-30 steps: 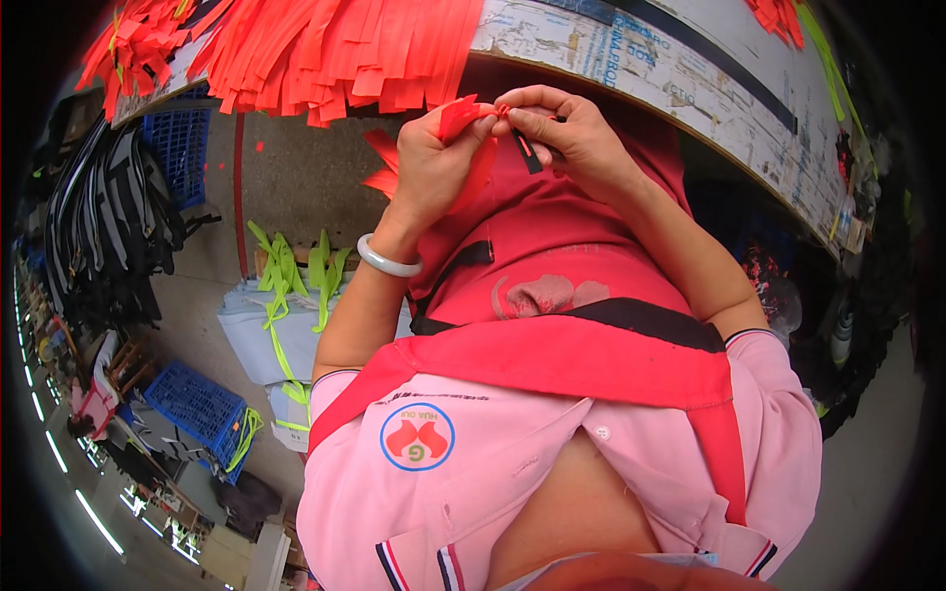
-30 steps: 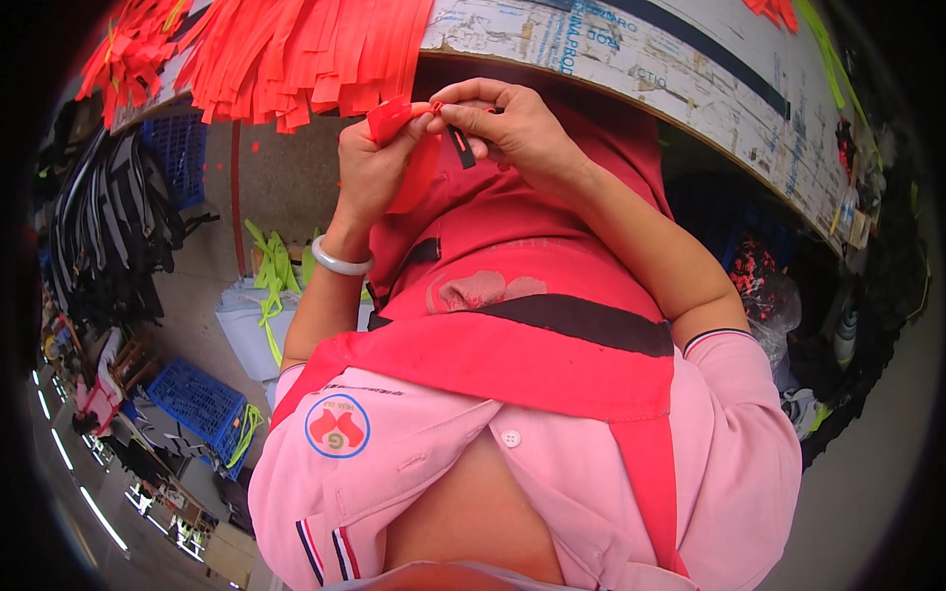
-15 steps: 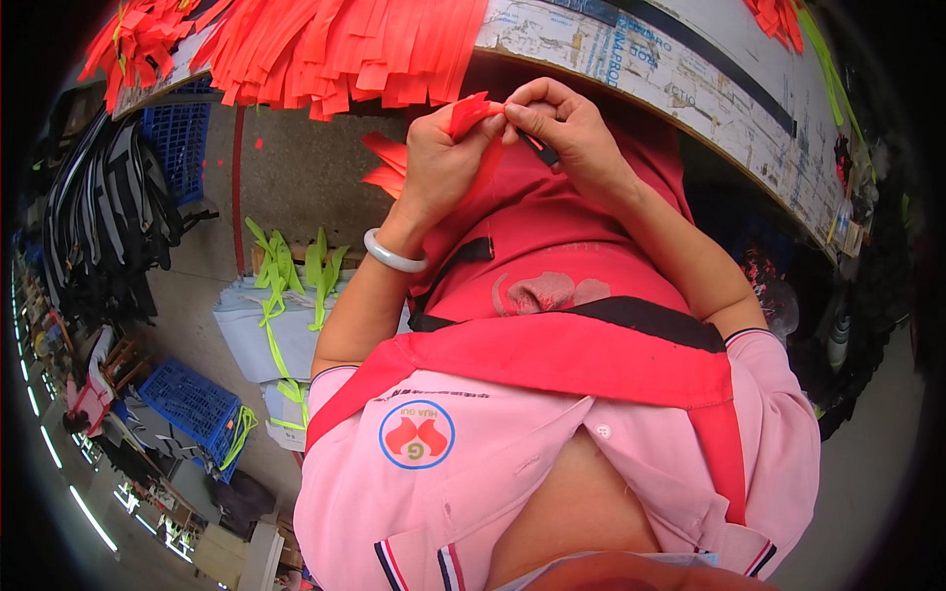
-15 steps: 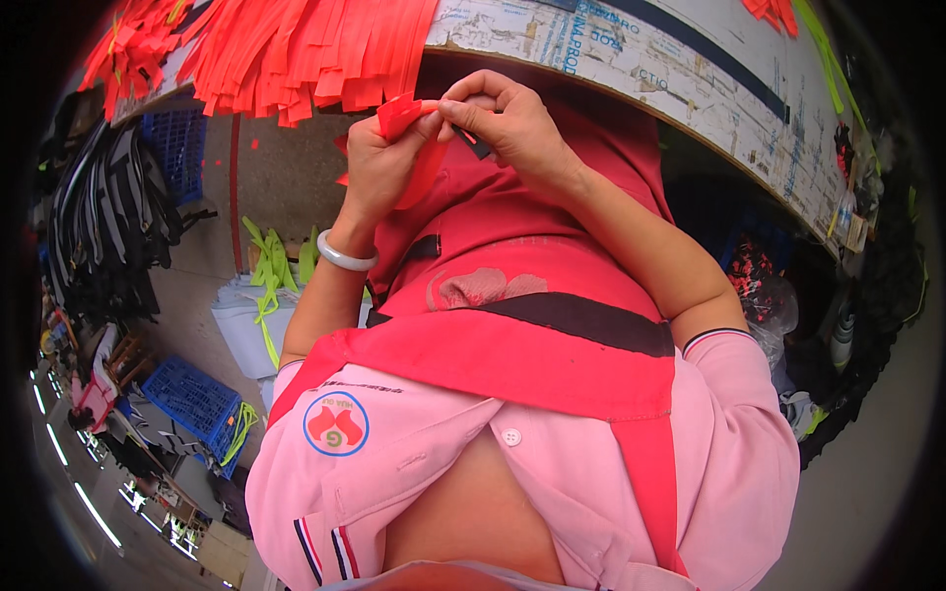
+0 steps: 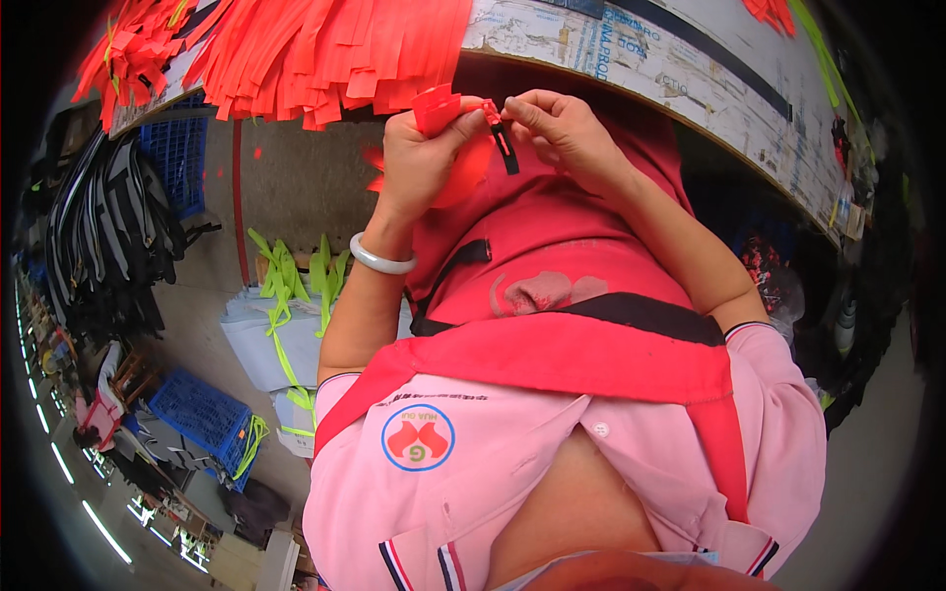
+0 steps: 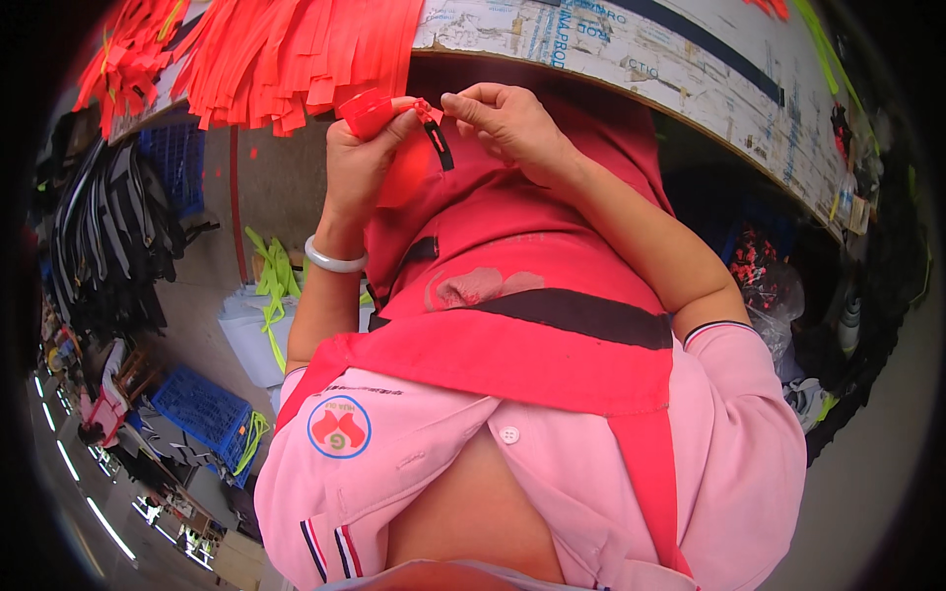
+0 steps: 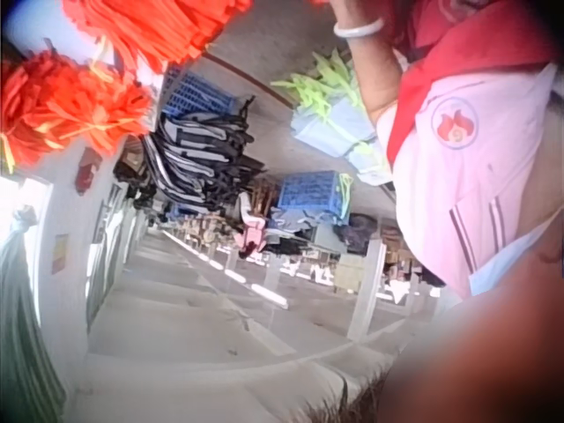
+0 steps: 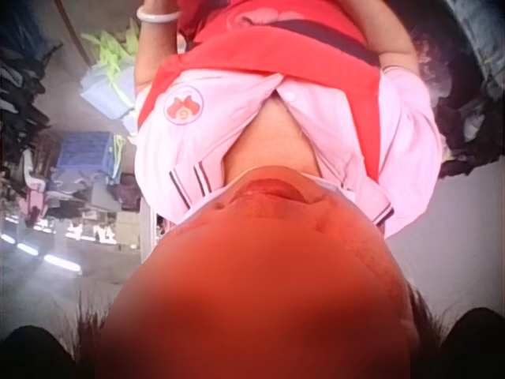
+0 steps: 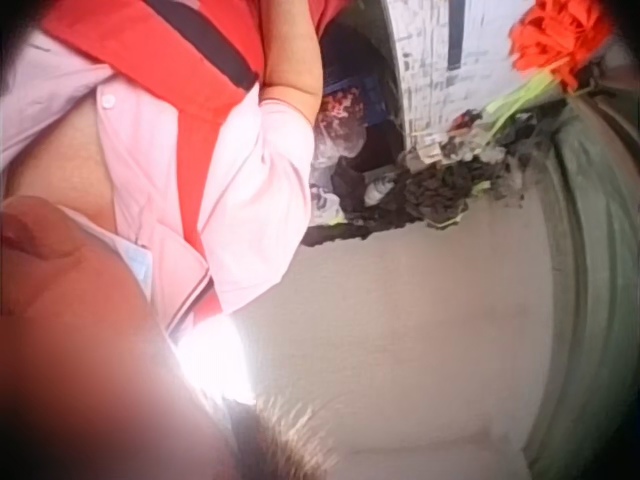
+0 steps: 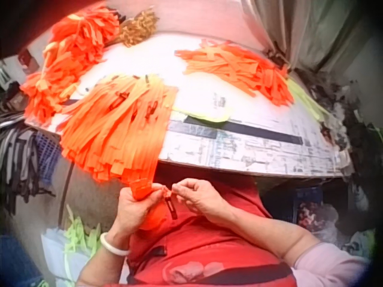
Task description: Attach small plastic buckles or clips to the ends of red fabric straps at a workshop bench.
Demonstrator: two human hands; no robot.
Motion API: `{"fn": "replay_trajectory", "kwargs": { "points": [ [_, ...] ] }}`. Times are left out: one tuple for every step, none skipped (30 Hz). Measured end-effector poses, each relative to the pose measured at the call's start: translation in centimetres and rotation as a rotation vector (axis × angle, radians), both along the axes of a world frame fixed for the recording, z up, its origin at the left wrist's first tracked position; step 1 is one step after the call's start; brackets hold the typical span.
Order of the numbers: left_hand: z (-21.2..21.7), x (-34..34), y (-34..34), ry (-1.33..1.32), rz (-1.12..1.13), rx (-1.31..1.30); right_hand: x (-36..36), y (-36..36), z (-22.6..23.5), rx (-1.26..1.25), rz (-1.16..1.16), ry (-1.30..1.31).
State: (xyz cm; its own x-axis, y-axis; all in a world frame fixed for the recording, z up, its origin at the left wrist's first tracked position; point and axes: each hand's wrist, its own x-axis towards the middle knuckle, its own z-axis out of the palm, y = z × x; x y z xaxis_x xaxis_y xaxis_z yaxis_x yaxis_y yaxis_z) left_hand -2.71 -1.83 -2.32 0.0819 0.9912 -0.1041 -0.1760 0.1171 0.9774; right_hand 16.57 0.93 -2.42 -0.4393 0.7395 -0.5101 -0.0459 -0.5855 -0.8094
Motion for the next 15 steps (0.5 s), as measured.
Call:
{"fn": "replay_trajectory", "kwargs": {
  "points": [
    [0.2, 0.0, 0.1, -0.045, 0.024, -0.027, 0.3, 0.2, 0.0, -0.07, 0.02, -0.02],
    [0.4, 0.4, 0.2, -0.108, 0.046, -0.011, 0.3, 0.3, 0.2, -0.198, 0.052, 0.127],
    [0.5, 0.3, 0.3, -0.108, 0.041, -0.008, 0.0, 0.2, 0.7, -0.194, 0.047, 0.128],
    [0.7, -0.1, 0.2, -0.071, 0.011, -0.066, -0.5, 0.0, 1.2, -0.081, -0.009, 0.088],
    [0.8, -0.3, 0.3, -0.034, -0.018, -0.124, -0.7, -0.1, 1.5, 0.031, -0.065, 0.047],
    [1.0, -0.4, 0.3, -0.032, -0.017, -0.122, -0.6, 0.8, 1.3, 0.131, -0.079, 0.089],
    [1.2, -0.6, 0.4, -0.127, -0.026, -0.148, -0.2, 1.2, 1.4, 0.177, -0.152, 0.126],
    [1.4, -0.7, 0.4, -0.223, -0.035, -0.174, 0.4, 1.5, 1.8, 0.236, -0.156, 0.135],
    [1.5, -0.8, 0.4, -0.221, -0.032, -0.174, 0.9, 1.9, 2.4, 0.293, -0.16, 0.143],
    [1.5, -0.9, 0.4, -0.237, -0.047, -0.188, 1.1, 2.0, 3.2, 0.298, -0.117, 0.081],
    [1.6, -1.0, 0.4, -0.253, -0.063, -0.203, 0.9, 1.8, 3.1, 0.297, -0.114, 0.082],
    [1.7, -1.1, 0.4, -0.253, -0.063, -0.204, 0.6, 1.6, 3.1, 0.449, -0.017, 0.025],
    [1.8, -1.2, 0.4, -0.275, -0.094, -0.238, 0.3, 1.4, 3.3, 0.599, 0.081, -0.033],
    [1.9, -1.3, 0.5, -0.296, -0.125, -0.273, 0.7, 1.0, 4.1, 0.505, 0.171, -0.078],
    [1.9, -1.2, 0.5, -0.296, -0.123, -0.276, 0.5, 0.7, 4.2, 0.534, 0.162, -0.104]
  ]
}}
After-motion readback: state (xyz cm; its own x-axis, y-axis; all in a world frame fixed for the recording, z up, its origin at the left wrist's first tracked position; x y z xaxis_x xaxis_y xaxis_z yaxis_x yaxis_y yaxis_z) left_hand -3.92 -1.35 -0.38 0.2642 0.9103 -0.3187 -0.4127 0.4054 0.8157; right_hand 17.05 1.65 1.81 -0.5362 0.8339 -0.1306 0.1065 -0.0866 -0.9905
